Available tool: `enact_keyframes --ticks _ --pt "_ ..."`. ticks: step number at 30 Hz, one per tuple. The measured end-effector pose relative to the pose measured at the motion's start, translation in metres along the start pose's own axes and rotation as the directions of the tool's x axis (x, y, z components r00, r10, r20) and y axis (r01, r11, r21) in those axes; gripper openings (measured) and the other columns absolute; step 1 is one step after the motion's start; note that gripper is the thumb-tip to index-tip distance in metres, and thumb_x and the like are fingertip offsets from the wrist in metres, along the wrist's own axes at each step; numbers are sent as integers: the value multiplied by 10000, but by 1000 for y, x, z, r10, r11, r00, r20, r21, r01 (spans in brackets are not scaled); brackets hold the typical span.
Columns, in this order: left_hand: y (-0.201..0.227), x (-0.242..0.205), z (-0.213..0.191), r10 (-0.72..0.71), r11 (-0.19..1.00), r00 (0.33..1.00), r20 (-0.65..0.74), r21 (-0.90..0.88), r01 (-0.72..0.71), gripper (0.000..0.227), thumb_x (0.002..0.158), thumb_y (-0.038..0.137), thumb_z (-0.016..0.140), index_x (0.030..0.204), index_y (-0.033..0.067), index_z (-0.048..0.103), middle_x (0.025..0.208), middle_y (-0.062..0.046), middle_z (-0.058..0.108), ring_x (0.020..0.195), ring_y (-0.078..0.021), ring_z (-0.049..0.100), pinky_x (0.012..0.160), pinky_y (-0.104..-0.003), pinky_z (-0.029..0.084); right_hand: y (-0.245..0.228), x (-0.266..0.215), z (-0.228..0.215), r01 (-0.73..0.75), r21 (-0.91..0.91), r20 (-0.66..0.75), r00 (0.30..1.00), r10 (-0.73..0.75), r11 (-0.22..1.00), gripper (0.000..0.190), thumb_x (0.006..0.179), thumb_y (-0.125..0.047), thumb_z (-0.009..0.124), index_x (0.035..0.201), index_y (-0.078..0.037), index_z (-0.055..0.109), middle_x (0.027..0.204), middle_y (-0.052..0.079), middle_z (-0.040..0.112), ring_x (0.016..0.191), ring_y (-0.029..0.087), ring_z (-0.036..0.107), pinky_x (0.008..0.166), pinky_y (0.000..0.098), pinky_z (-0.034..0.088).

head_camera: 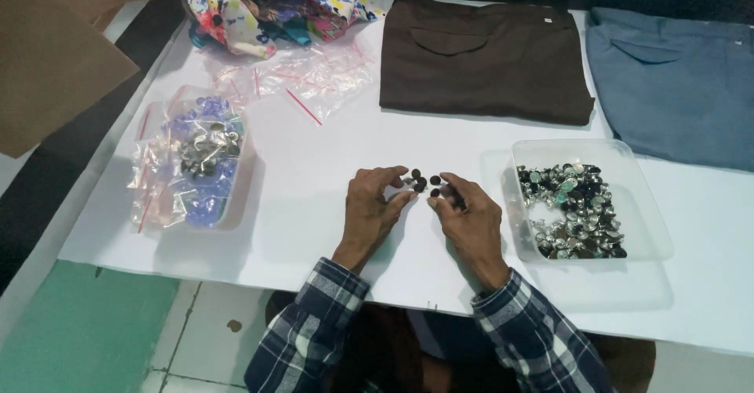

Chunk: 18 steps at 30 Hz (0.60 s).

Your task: Sorting small black buttons from a plastic container onto a table for inspection or assembly preparation.

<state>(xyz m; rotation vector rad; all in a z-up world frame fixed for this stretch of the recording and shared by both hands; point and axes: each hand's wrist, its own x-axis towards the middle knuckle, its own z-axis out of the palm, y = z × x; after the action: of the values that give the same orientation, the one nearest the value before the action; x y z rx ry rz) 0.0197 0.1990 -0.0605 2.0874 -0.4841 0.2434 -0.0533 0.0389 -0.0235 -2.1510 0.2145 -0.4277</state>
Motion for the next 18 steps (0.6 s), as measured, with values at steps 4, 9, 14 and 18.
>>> enact_keyframes --ticks 4,9,14,18 --pt "2 -1 -8 45 999 999 -19 31 -45 374 776 175 854 1129 194 734 863 9 754 972 -218 672 977 -377 469 3 1 0 -28 40 5 1000 28 999 396 882 -117 773 1249 2 683 976 217 714 860 264 696 661 316 579" --pt "-7 -2 -4 -6 999 999 46 45 4 316 857 284 782 1166 247 726 885 36 745 1028 -184 632 1082 -448 278 12 8 5 -27 20 -3 1000 27 999 359 859 -115 793 1198 -28 714 899 146 736 812 213 704 631 282 580" --pt "-9 1 0 -26 999 999 43 34 24 307 852 264 780 1154 247 729 875 37 746 1019 -184 641 1084 -461 273 8 10 6 -40 34 -10 999 40 999 350 848 -99 798 1180 -26 716 890 132 737 799 195 691 627 276 569" --pt "-14 9 10 -15 999 999 34 53 13 291 835 227 801 1118 258 743 845 55 745 997 -178 650 1074 -458 290 17 16 12 -46 10 -10 999 46 999 336 850 -108 802 1168 -35 722 883 112 742 794 188 697 635 269 563"
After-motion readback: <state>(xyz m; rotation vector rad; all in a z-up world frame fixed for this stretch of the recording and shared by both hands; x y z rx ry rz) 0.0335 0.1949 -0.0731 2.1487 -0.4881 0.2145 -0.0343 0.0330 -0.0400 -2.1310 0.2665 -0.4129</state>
